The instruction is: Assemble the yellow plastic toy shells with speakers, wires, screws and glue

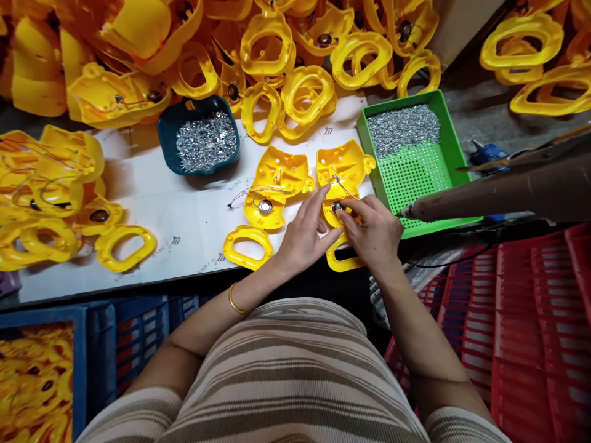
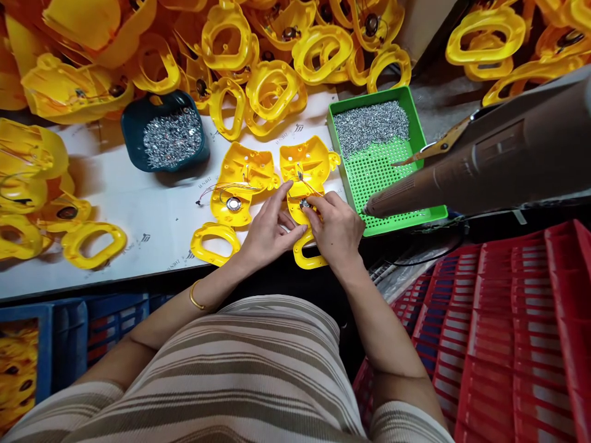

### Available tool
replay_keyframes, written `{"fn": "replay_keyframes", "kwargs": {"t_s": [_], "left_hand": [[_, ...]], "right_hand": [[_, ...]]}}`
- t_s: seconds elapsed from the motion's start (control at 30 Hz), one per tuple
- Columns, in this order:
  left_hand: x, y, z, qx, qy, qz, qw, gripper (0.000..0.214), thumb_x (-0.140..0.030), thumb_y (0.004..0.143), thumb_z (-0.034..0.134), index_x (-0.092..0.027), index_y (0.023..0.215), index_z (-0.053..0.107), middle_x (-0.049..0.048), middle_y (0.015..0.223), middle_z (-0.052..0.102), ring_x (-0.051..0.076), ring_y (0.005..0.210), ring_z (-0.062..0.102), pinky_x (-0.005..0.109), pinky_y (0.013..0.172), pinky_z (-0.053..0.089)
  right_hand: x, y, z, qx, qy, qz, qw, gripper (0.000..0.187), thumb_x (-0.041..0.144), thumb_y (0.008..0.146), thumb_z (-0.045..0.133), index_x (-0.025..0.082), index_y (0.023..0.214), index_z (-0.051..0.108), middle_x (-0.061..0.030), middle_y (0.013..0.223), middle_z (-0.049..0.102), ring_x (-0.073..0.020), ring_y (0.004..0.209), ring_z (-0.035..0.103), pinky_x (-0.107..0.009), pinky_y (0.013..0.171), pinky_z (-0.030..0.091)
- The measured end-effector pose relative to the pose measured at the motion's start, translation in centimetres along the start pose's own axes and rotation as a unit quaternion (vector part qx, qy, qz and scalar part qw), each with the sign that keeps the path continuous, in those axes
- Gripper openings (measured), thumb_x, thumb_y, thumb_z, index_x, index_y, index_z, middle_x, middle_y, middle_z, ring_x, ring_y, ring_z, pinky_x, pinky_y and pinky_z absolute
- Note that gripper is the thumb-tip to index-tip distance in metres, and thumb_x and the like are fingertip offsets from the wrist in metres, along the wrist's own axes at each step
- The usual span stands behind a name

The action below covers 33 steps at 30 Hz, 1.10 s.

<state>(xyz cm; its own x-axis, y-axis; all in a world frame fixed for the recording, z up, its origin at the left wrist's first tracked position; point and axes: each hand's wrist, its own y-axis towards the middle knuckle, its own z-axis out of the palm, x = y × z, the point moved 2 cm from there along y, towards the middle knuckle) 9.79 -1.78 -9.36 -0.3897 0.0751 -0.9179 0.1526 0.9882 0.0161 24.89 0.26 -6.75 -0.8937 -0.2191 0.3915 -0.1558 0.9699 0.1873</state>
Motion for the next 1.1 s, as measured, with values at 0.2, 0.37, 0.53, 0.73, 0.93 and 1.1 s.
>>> {"fn": "replay_keyframes", "kwargs": {"t_s": [0.2,0.37,0.53,0.73,0.93,1.1], "left_hand": [[-0.8,0.7,0.7,-0.01,0.014,-0.015,1.0,0.075,-0.016,0.082,0.06,-0.023,0.151,0.029,0.0161,0.145,0.043,0.011,0.074,0.063,0.028,0.074,0.057],[-1.4,1.3,1.1,-0.033,0.066,-0.034,0.997,0.07,-0.015,0.079,0.059,-0.022,0.145,0.037,0.0144,0.137,0.049,0.022,0.098,0.062,0.037,0.084,0.057],[-1.3,1.6,1.4,-0.051,0.089,-0.011,0.995,0.068,-0.012,0.078,0.057,-0.021,0.143,0.037,0.015,0.142,0.045,0.029,0.128,0.049,0.046,0.106,0.048],[-0.7,2.3,1.4,-0.058,0.074,-0.005,0.996,0.058,-0.011,0.081,0.054,-0.023,0.136,0.043,0.0116,0.138,0.051,0.027,0.13,0.048,0.046,0.109,0.045],[-0.7,2.9,1.3,-0.043,0.061,0.001,0.997,0.058,-0.004,0.078,0.054,-0.02,0.133,0.045,0.0122,0.14,0.053,0.027,0.132,0.047,0.044,0.111,0.044],[-0.4,2.9,1.3,-0.039,0.063,0.015,0.997,0.064,-0.005,0.077,0.053,-0.021,0.138,0.042,0.0119,0.145,0.05,0.026,0.136,0.044,0.044,0.113,0.041]], "right_hand": [[-0.9,1.0,-0.1,0.054,0.069,-0.039,0.995,0.022,0.029,0.089,0.063,0.021,0.105,0.076,-0.006,0.094,0.071,-0.0168,0.077,0.065,-0.028,0.069,0.046],[-1.1,1.1,-0.3,0.069,0.04,-0.048,0.996,0.025,0.024,0.09,0.057,0.02,0.107,0.075,-0.0078,0.094,0.07,-0.0187,0.079,0.063,-0.03,0.07,0.047],[-0.6,1.0,-0.3,0.079,-0.015,-0.038,0.996,0.024,0.028,0.091,0.056,0.02,0.101,0.077,-0.0068,0.087,0.064,-0.0165,0.071,0.057,-0.028,0.06,0.039],[-0.2,1.0,-0.8,0.092,-0.077,-0.038,0.992,0.027,0.035,0.093,0.055,0.022,0.1,0.078,-0.0057,0.085,0.062,-0.0144,0.064,0.051,-0.029,0.052,0.027],[0.0,1.4,-0.4,0.134,-0.127,-0.051,0.981,0.036,0.037,0.097,0.045,0.022,0.099,0.077,-0.0057,0.085,0.063,-0.0135,0.057,0.046,-0.03,0.05,0.022],[-0.3,-0.3,-1.5,0.085,-0.014,-0.063,0.994,0.031,0.035,0.097,0.048,0.023,0.112,0.073,-0.006,0.092,0.067,-0.0164,0.072,0.06,-0.03,0.06,0.039]]}}
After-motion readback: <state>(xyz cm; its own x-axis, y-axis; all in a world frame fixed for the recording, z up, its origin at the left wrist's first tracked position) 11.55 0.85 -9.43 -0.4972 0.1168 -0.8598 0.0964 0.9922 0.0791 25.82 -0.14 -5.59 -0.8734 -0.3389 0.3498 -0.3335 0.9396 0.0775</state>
